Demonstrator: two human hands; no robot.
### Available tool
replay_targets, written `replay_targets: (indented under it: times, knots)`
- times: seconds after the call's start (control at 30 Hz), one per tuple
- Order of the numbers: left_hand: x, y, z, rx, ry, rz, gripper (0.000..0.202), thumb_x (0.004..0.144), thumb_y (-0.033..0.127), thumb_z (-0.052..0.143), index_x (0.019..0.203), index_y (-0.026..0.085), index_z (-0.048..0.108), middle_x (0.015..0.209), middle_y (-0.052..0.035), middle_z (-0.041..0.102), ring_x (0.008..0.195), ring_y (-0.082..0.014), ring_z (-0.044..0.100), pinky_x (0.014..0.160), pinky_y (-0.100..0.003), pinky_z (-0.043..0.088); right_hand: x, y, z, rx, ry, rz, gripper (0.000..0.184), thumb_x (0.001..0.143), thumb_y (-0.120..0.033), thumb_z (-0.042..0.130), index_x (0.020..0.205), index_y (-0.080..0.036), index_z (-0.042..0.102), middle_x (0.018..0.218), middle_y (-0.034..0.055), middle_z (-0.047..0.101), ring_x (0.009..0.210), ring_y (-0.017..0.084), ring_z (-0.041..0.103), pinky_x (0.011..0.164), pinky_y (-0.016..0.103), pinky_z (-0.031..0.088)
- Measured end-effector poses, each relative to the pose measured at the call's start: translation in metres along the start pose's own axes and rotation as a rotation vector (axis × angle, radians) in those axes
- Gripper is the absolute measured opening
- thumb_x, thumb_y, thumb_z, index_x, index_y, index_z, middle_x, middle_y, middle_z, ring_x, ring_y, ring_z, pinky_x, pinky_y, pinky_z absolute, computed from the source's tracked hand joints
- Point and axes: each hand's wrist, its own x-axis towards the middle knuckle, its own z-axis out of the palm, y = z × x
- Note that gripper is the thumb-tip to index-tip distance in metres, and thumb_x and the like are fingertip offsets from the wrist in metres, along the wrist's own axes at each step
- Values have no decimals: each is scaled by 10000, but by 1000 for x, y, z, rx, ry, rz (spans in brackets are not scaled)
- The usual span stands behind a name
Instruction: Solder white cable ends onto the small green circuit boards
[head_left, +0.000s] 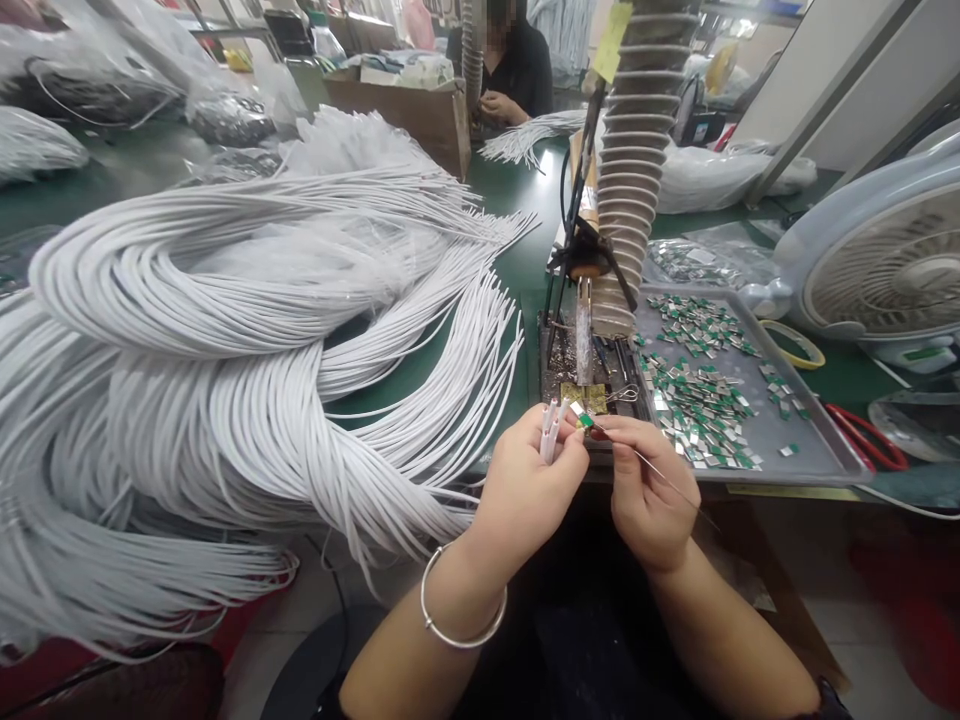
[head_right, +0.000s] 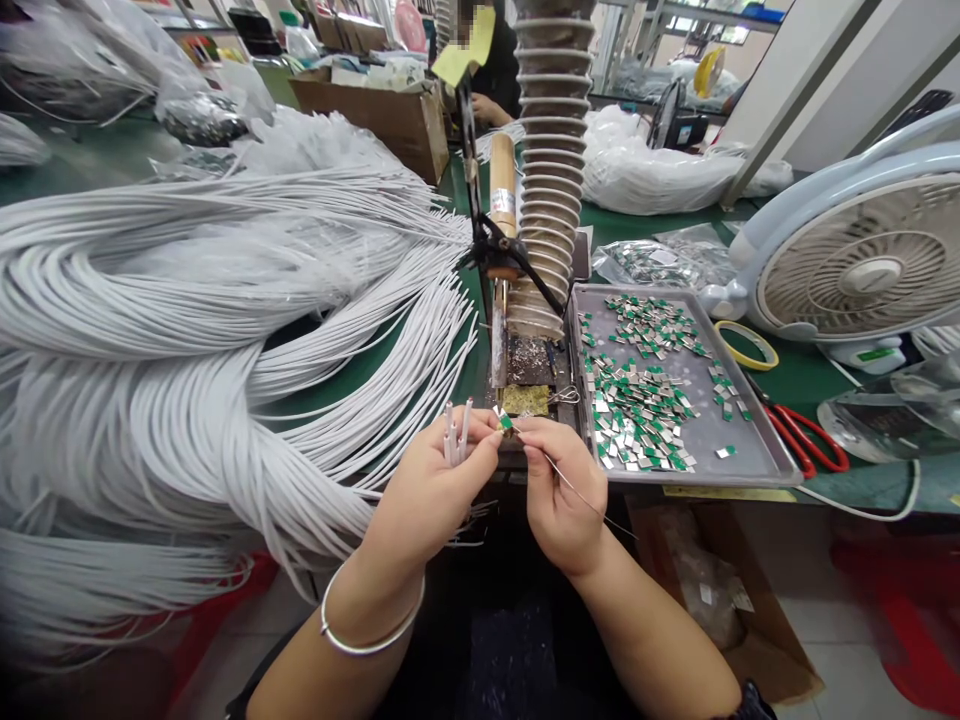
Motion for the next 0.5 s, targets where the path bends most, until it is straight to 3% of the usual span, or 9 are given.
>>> replay_targets:
  times: [0.5]
  knots:
    - [4,8,0,-54,36,12,110,756,192,531,654,193,490,665,19,536,648,-128,532,607,-240,427,12,-3,5,-65,-2,-69,182,854,-89,514,929,-216,620,903,54,690,858,183,669,735,361,574]
